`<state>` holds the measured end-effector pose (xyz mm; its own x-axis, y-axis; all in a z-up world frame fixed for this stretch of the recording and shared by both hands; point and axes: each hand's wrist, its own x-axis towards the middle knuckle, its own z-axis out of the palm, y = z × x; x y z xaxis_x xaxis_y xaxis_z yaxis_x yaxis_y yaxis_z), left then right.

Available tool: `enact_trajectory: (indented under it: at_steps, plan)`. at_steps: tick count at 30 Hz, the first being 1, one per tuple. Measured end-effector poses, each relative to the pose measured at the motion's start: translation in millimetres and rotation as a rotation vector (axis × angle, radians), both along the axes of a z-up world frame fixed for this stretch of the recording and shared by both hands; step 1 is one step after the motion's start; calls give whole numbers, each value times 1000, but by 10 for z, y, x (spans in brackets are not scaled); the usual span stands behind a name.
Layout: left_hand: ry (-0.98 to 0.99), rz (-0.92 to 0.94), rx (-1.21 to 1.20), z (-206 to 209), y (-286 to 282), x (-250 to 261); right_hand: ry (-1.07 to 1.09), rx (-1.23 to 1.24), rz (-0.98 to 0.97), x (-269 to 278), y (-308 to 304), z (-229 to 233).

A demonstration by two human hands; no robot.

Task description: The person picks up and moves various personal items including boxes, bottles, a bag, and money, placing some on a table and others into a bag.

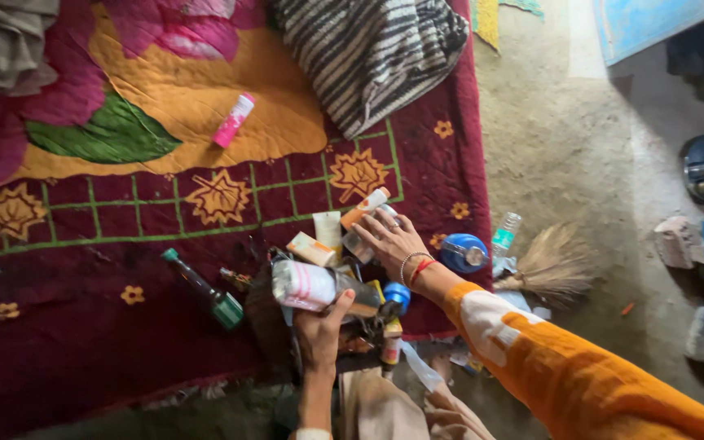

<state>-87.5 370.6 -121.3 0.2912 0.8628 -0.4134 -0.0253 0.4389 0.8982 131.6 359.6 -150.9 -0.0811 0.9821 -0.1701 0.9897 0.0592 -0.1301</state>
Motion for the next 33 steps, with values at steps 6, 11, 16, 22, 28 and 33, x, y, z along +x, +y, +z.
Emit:
enact_trajectory:
  at_steps: [6, 11, 16, 22, 28, 33]
  plan:
    - [-70, 367, -116, 235, 179, -18, 184, -82, -103, 25, 190, -12]
    - [-91, 323, -75, 477, 161, 179, 611, -140, -308, -132, -237, 716]
    - [383, -218, 459, 942, -240, 391, 773, 113, -386, -348, -723, 1139]
    - [117, -457, 481, 1284, -487, 356, 1045, -66, -865, -476, -1254, 1416]
    - [43, -667, 256, 1162, -496, 568, 1144, 268, -763, -456, -1672, 1640]
    - [-272, -746, -254, 1097, -388, 897, 1119, 180, -1057, -361, -1893, 1891]
